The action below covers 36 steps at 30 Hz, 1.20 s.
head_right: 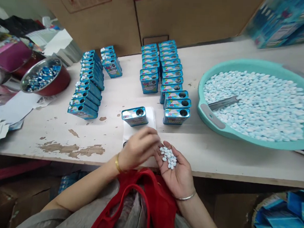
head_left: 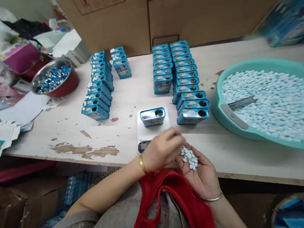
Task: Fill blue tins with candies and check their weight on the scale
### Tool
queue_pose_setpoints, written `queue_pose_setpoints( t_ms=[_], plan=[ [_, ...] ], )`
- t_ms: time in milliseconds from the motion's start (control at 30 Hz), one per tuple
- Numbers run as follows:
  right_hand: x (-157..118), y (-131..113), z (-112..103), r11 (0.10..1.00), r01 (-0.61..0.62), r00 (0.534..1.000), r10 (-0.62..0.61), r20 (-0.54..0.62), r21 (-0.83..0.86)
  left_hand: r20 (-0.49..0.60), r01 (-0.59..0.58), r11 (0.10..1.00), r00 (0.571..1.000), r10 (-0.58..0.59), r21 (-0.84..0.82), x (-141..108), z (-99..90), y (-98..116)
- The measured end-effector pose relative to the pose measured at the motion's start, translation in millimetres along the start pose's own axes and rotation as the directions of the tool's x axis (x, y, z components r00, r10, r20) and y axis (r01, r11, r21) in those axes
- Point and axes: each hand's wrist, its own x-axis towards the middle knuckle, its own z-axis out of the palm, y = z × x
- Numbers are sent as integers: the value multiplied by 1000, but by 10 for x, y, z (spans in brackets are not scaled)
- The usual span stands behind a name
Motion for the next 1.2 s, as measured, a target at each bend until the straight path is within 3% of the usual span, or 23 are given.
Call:
queue_pose_setpoints(
  t_ms=[67,133,267,367,400,467,533,567,700,767,867,933,1100,1200],
  plan=[
    [-14,18,95,1000,-16,1000,16,0,-8,-164,43,999,986,-40,15,115,-196,-146],
    [-30,21,152,1000,-23,1000,23,-6,-5,-250,94,994,965,-78,52,213,-359,-297],
    [-34,2,147,1000,-4,1000,4,-12,11,-216,150,985,968,-128,90,282,-514,-465],
    [-11,4,123,1000,-13,1000,13,27,-1,-237,151,988,962,-136,45,231,-474,-371],
    [-3,12,122,1000,-21,998,21,52,-6,-221,128,991,968,-121,21,203,-437,-304],
    [10,30,129,999,-35,994,35,105,4,-75,30,999,997,-31,-17,147,-359,-169],
    [11,44,140,998,-50,990,46,134,24,87,-75,997,993,77,-21,111,-320,-102],
    [7,45,144,998,-59,990,56,130,26,103,-92,996,990,91,7,105,-328,-113],
    [-29,6,127,998,-69,997,69,29,-2,-115,116,967,989,-92,228,121,-523,-408],
    [-42,-29,104,999,-37,999,37,-10,4,-75,191,934,981,-176,302,118,-629,-576],
    [-42,-65,82,1000,9,999,-9,-37,16,105,195,922,965,-242,335,107,-698,-716],
    [-32,-70,88,1000,23,998,-22,-55,19,151,190,919,955,-255,346,143,-701,-778],
    [15,-49,150,1000,16,998,-15,-63,24,16,201,893,974,-227,401,528,-659,-1108],
    [38,-50,180,999,22,997,-20,-81,33,27,165,889,980,-195,427,811,-546,-1363]
  ],
)
